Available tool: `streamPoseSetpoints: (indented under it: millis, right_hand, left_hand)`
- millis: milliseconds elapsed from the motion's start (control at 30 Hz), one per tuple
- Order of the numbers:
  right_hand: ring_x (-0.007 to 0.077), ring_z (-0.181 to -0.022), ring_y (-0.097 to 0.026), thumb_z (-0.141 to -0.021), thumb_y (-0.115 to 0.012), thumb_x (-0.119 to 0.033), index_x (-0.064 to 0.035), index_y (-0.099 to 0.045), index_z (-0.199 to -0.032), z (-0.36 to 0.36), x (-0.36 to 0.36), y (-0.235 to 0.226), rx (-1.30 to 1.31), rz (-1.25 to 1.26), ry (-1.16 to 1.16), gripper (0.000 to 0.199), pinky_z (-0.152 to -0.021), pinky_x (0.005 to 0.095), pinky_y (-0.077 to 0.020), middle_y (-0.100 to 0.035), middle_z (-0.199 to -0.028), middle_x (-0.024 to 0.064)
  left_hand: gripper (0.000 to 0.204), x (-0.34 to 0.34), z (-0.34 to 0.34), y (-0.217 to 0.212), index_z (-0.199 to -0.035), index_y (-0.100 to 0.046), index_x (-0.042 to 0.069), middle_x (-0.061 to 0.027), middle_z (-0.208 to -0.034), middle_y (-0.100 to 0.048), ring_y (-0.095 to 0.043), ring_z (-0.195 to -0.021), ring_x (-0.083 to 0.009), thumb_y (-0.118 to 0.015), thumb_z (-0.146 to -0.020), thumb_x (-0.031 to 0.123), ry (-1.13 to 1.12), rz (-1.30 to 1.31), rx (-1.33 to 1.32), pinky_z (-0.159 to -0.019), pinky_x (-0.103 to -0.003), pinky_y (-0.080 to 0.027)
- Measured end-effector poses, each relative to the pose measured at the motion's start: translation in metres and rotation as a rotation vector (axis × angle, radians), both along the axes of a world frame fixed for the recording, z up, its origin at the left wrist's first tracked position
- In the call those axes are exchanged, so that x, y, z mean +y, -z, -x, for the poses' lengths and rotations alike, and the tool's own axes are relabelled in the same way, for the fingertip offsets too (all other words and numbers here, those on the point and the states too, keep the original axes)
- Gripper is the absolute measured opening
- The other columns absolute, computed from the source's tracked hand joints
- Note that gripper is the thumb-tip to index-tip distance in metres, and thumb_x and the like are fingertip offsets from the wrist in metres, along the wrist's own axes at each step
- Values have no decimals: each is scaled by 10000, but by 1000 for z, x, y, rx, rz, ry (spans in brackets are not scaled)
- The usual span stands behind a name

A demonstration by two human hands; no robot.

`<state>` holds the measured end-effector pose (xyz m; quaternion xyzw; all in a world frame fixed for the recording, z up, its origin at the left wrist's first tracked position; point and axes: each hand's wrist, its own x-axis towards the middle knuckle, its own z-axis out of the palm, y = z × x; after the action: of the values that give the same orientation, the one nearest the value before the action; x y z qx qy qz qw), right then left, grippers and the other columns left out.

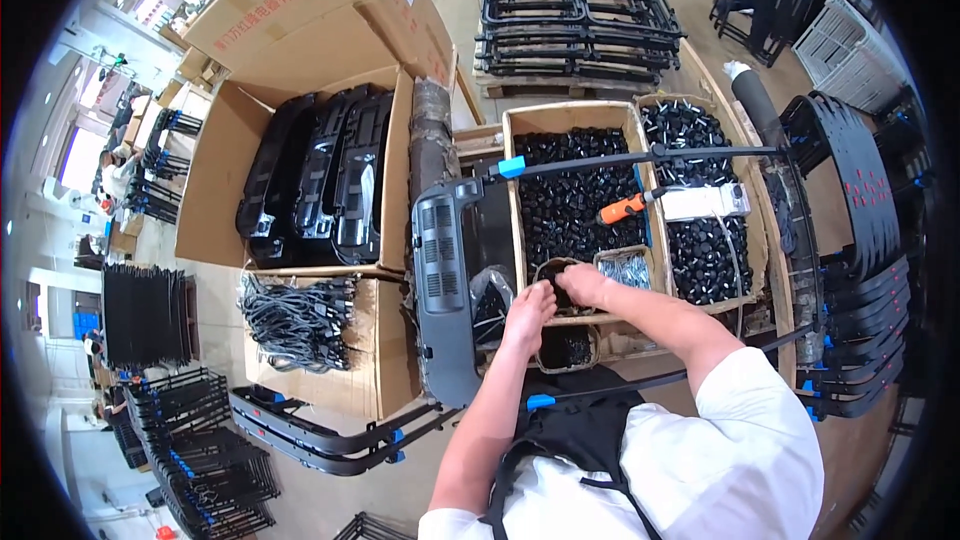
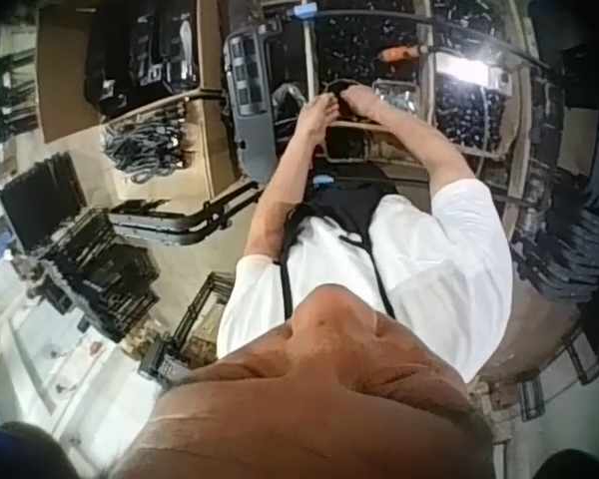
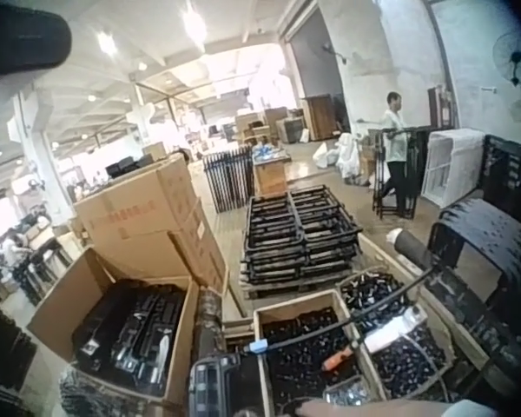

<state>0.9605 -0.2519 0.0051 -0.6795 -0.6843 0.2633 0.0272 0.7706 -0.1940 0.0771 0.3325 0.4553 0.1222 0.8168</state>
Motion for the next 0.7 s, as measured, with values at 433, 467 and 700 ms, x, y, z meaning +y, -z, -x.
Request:
streamPoseSetpoints:
  millis: [433,467,700]
  right_hand:
    - [318,-995,-760,-891,-670,-84,-23,-747,-1215,10,-30,-93,593,-342,347,338,-898,402,-591,-782,-1115,174]
    - [318,-995,-760,-891,-670,-84,-23,-747,-1215,9,-31,-96,591,-341,349,338,-898,402,-591,-782,-1115,174]
    - [181,-876,-731,-928,-729,-101,68,-538,-1459,-67,-60,-44,926,-149,1222,589,-713,327,-632,-739,-1053,118]
  left_hand:
    - [446,10,-50,60,-1226,-661,51,-100,-1162,-698,-654,-1051,-276,-356,-1179,373,-189,425,-183,-960,-474,-530]
    - [426,12,-47,63,-1193,-650,30,-111,-1158,-683,-650,-1078,-276,-366,-1176,346,-226,421,-196,-972,-487,-548]
    - [259,8,-39,33,-1266,-595,-1,-145,-1153,-698,-712,-987,-258,-474,-1148,195,-177,430,-210,-873,-382,-643]
